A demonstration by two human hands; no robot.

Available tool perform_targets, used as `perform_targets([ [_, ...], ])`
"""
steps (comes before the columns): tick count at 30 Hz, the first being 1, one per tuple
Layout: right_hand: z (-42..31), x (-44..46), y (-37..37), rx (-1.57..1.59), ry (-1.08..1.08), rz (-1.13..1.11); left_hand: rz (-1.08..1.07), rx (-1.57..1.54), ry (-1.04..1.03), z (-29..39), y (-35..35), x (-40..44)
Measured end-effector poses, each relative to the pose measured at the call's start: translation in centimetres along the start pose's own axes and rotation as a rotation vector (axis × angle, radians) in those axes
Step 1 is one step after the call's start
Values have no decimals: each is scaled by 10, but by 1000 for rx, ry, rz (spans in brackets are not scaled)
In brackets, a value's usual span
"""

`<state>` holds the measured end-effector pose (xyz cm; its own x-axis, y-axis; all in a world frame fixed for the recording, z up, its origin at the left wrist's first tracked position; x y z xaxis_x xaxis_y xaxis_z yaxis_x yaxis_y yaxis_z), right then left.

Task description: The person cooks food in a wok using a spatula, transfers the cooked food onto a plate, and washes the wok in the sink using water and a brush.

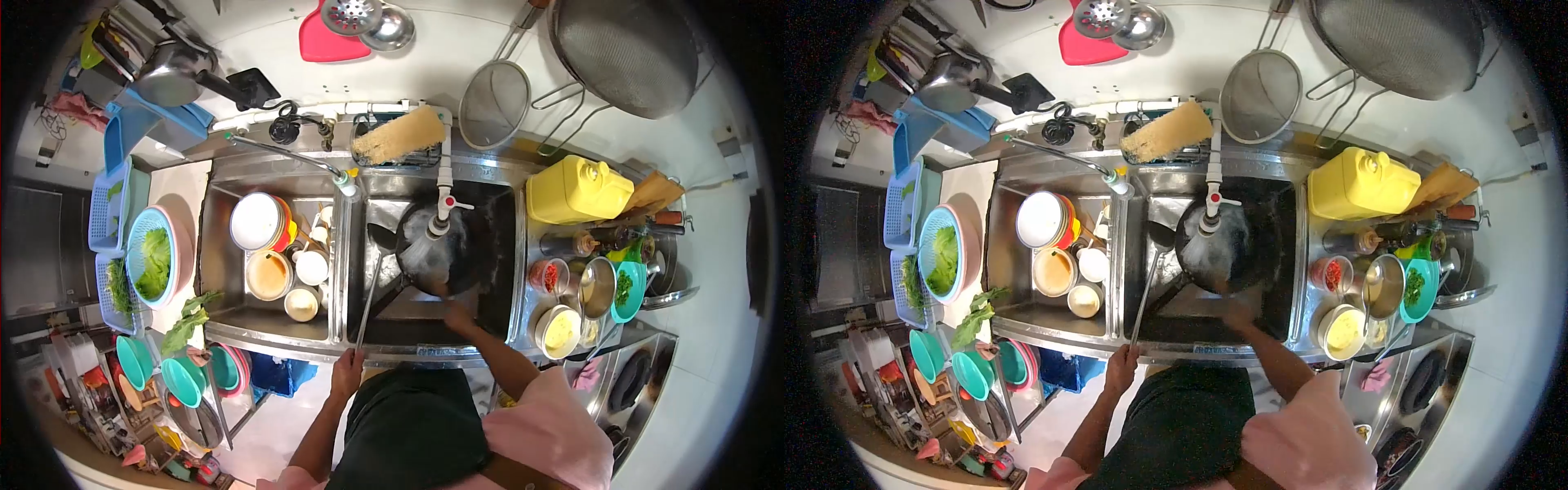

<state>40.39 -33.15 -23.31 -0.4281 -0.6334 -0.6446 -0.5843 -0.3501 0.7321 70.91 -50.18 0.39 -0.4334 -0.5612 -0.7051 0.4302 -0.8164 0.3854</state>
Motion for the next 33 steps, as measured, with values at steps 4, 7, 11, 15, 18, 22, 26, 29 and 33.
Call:
perform_targets([
  [4,-7,98,10,-8,25,-101,31,47,-35,-17,-4,4],
  [7,32,74,93,295,-323,-107,12,86,-5,-7,2,10],
  [11,23,41,19,72,15,107,2,83,-38,-1,-1,11],
  [15,-36,62,18,120,69,23,3,110,-77,4,-6,11],
  [18,7,71,49,499,-267,-15,17,175,-51,10,0,8],
  [22,-22,11,19,171,-71,205,12,247,-62,10,2,7],
  [26,-21,68,15,150,-113,189,-29,204,-85,13,-4,10],
  [29,18,44,133,263,-311,196,-16,228,-89,15,-2,12],
  [33,58,-20,145,105,-380,71,-21,232,-71,14,0,15],
])
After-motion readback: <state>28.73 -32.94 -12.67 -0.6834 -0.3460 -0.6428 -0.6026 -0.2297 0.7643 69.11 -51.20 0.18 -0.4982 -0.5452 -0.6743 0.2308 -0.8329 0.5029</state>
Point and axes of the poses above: each hand's wrist, its own x-axis towards the middle knuckle, its own y-axis out of the back of the hand, z = x × y, the point moved 7 cm from there along x, towards the middle knuckle, and after that the axes turned 3 degrees about -z, right-handed, at the moved point
